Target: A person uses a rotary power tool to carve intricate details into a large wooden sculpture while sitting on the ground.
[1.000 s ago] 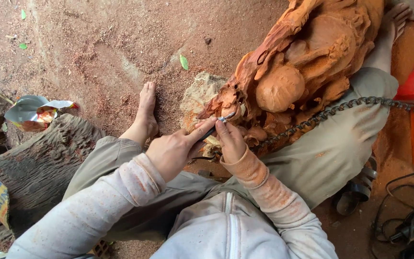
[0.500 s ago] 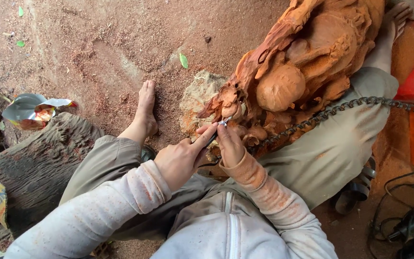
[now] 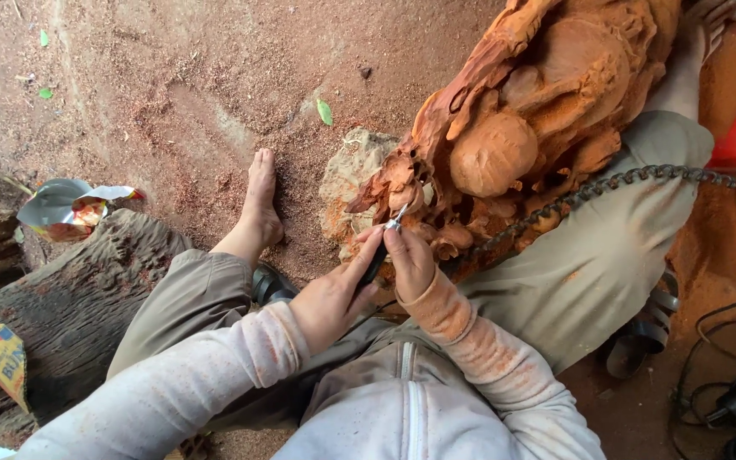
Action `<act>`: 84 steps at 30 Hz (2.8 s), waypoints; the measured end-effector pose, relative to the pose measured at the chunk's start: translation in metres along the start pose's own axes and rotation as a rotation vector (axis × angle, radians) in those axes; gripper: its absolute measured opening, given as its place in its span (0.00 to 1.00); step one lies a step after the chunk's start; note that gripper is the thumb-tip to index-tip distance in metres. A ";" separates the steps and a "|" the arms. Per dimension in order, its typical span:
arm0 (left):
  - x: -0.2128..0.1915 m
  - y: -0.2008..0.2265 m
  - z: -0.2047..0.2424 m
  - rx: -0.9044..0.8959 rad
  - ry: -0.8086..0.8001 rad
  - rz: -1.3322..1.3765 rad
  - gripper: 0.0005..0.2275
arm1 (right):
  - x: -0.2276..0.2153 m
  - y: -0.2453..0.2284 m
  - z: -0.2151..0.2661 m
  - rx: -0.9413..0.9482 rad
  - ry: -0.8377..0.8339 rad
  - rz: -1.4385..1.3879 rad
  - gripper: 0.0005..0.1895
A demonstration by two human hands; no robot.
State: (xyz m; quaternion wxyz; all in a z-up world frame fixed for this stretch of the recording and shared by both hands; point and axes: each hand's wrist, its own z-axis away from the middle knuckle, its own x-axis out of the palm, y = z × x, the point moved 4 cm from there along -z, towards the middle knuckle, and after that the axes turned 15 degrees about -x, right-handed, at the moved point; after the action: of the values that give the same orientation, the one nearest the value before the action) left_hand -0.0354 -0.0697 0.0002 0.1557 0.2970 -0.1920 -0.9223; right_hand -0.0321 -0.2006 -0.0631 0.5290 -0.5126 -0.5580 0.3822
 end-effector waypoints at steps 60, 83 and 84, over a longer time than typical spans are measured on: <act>-0.007 0.044 0.005 -0.062 0.041 0.141 0.37 | -0.011 0.024 0.000 0.130 0.096 -0.205 0.27; -0.023 0.050 0.023 0.026 -0.098 0.287 0.35 | -0.003 -0.004 0.000 0.325 -0.073 -0.832 0.17; -0.023 0.049 0.023 0.060 -0.144 0.296 0.32 | 0.000 -0.002 -0.001 0.259 -0.069 -1.018 0.16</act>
State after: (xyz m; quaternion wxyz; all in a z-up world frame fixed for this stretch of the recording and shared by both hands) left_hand -0.0233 -0.0976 0.0506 0.2665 0.2034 -0.2719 -0.9021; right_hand -0.0314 -0.2012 -0.0612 0.6880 -0.0940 -0.7017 0.1595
